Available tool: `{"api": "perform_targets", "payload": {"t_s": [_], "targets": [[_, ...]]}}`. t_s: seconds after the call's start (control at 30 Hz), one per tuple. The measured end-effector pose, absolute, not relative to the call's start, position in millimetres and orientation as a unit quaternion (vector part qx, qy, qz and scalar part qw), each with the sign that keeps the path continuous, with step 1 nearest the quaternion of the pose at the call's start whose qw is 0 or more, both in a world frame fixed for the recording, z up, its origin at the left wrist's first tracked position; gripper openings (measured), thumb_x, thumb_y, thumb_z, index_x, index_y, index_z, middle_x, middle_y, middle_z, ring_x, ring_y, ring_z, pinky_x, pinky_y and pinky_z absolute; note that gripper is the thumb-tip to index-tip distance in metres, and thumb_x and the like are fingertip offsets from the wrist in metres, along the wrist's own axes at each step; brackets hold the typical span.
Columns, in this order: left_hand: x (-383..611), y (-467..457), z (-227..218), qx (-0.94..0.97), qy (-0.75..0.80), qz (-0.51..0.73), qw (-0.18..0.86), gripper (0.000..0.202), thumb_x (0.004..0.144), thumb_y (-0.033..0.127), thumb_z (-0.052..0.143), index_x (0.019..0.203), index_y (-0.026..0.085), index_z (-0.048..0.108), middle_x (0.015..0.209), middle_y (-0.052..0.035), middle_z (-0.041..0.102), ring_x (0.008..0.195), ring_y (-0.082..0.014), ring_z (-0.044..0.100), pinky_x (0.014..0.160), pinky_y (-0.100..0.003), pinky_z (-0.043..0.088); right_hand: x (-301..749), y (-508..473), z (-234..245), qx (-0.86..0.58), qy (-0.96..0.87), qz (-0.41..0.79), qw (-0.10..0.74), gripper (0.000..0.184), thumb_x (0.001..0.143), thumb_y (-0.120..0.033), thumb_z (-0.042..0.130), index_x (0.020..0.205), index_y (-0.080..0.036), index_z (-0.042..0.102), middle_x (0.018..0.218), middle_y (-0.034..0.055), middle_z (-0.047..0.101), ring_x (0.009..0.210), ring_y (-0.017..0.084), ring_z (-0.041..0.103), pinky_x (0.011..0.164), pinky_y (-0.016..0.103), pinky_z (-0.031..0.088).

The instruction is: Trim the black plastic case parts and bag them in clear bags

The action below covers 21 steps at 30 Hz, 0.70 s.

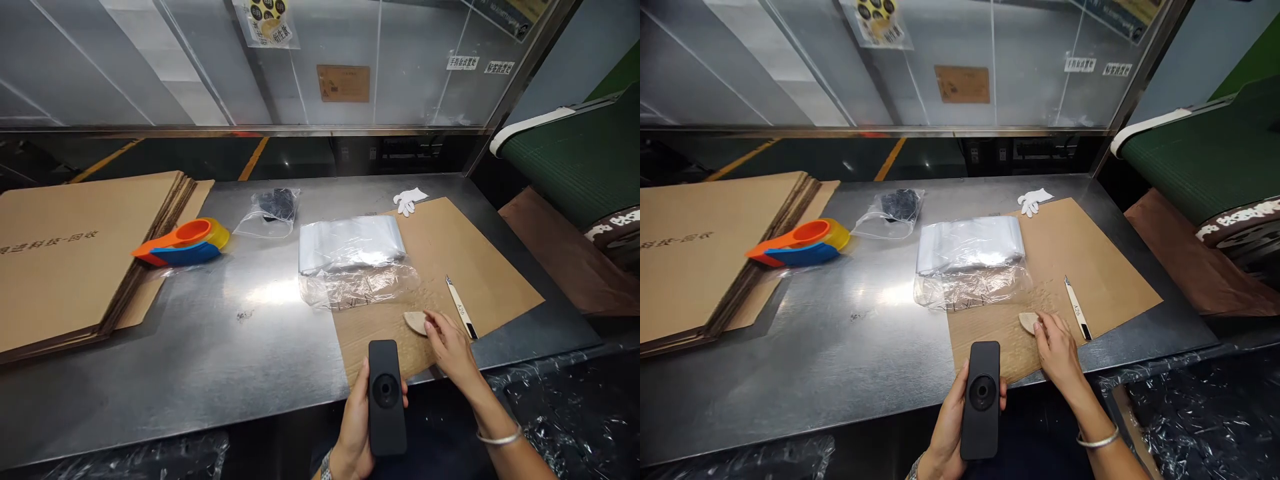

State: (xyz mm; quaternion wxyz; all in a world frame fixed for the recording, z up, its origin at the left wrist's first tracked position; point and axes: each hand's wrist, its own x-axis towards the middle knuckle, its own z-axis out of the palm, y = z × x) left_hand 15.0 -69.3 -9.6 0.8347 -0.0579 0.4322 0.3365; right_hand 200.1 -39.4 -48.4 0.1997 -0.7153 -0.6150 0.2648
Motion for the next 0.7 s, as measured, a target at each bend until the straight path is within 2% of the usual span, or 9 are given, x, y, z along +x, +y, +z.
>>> {"api": "perform_targets", "payload": {"t_s": [0.07, 0.13, 0.2, 0.27, 0.37, 0.47, 0.53, 0.6, 0.7], "targets": [[14.3, -67.5, -8.7, -0.065, 0.429, 0.352, 0.829, 0.043, 0.083, 0.05, 0.045, 0.081, 0.01, 0.06, 0.066, -0.0088, 0.065, 0.055, -0.014, 0.058, 0.055, -0.022, 0.044, 202.9, -34.3, -62.7, -0.721, -0.63, 0.221, 0.183, 0.042, 0.089, -0.034, 0.036, 0.12, -0.01, 0.051, 0.119, 0.019, 0.05, 0.109, 0.035, 0.042, 0.09, 0.051, 0.035], [13.3, -67.4, -8.0, -0.064, 0.434, 0.356, 0.825, 0.044, 0.083, 0.051, 0.044, 0.08, 0.011, 0.059, 0.065, -0.0076, 0.064, 0.055, -0.0133, 0.056, 0.056, -0.022, 0.043, 202.1, -32.4, -74.0, -0.716, -0.651, 0.195, 0.161, 0.042, 0.087, -0.032, 0.038, 0.12, -0.011, 0.051, 0.125, 0.0195, 0.046, 0.113, 0.038, 0.037, 0.09, 0.056, 0.032], [11.3, -70.2, -9.6, -0.031, 0.448, 0.366, 0.815, 0.049, 0.081, 0.057, 0.043, 0.081, 0.011, 0.06, 0.067, -0.007, 0.064, 0.057, -0.0128, 0.055, 0.058, -0.022, 0.044, 199.2, -33.2, -80.9, -0.708, -0.667, 0.18, 0.148, 0.04, 0.087, -0.032, 0.039, 0.118, -0.011, 0.053, 0.124, 0.0199, 0.047, 0.111, 0.04, 0.035, 0.088, 0.058, 0.031], [7.6, -75.9, -15.1, 0.066, 0.46, 0.4, 0.79, 0.052, 0.076, 0.061, 0.049, 0.084, 0.011, 0.061, 0.074, -0.0071, 0.064, 0.066, -0.0148, 0.056, 0.066, -0.024, 0.045, 196.3, -34.6, -84.4, -0.702, -0.676, 0.169, 0.144, 0.041, 0.087, -0.033, 0.04, 0.117, -0.008, 0.053, 0.12, 0.0223, 0.048, 0.109, 0.041, 0.036, 0.087, 0.061, 0.031], [0.1, -86.1, -27.0, 0.258, 0.478, 0.438, 0.717, 0.049, 0.067, 0.049, 0.068, 0.101, 0.014, 0.062, 0.089, -0.0087, 0.065, 0.088, -0.0225, 0.057, 0.086, -0.031, 0.041, 195.7, -34.4, -85.2, -0.681, -0.692, 0.181, 0.155, 0.04, 0.086, -0.033, 0.042, 0.115, -0.007, 0.053, 0.112, 0.0219, 0.052, 0.103, 0.037, 0.041, 0.086, 0.055, 0.036], [-6.2, -91.4, -33.2, 0.405, 0.494, 0.426, 0.64, 0.043, 0.073, 0.029, 0.066, 0.113, 0.018, 0.058, 0.107, -0.0115, 0.063, 0.105, -0.0275, 0.052, 0.096, -0.037, 0.035, 197.6, -34.8, -72.6, -0.659, -0.699, 0.212, 0.178, 0.038, 0.087, -0.032, 0.042, 0.117, -0.011, 0.053, 0.104, 0.0158, 0.056, 0.096, 0.029, 0.05, 0.083, 0.044, 0.044], [-8.5, -90.8, -31.6, 0.498, 0.489, 0.416, 0.583, 0.036, 0.077, 0.021, 0.06, 0.113, 0.021, 0.058, 0.111, -0.0114, 0.061, 0.105, -0.0275, 0.052, 0.094, -0.037, 0.036, 195.6, -39.2, -50.1, -0.639, -0.696, 0.254, 0.209, 0.037, 0.089, -0.032, 0.041, 0.121, -0.015, 0.05, 0.104, 0.0119, 0.056, 0.095, 0.024, 0.053, 0.081, 0.036, 0.047], [-9.4, -88.1, -27.8, 0.562, 0.475, 0.412, 0.538, 0.034, 0.078, 0.016, 0.057, 0.111, 0.024, 0.058, 0.104, -0.0096, 0.063, 0.095, -0.0253, 0.055, 0.086, -0.036, 0.04, 188.8, -47.5, -18.0, -0.589, -0.687, 0.334, 0.262, 0.035, 0.091, -0.031, 0.041, 0.123, -0.02, 0.05, 0.106, 0.0091, 0.054, 0.095, 0.021, 0.053, 0.08, 0.03, 0.047], [-9.7, -84.5, -23.3, 0.592, 0.465, 0.412, 0.513, 0.034, 0.077, 0.015, 0.056, 0.109, 0.025, 0.057, 0.09, -0.0069, 0.064, 0.08, -0.0224, 0.056, 0.074, -0.034, 0.041, 172.7, -61.5, 28.7, -0.47, -0.718, 0.412, 0.306, 0.041, 0.087, -0.028, 0.051, 0.128, -0.026, 0.047, 0.107, 0.0083, 0.049, 0.097, 0.022, 0.051, 0.082, 0.031, 0.046]]}}
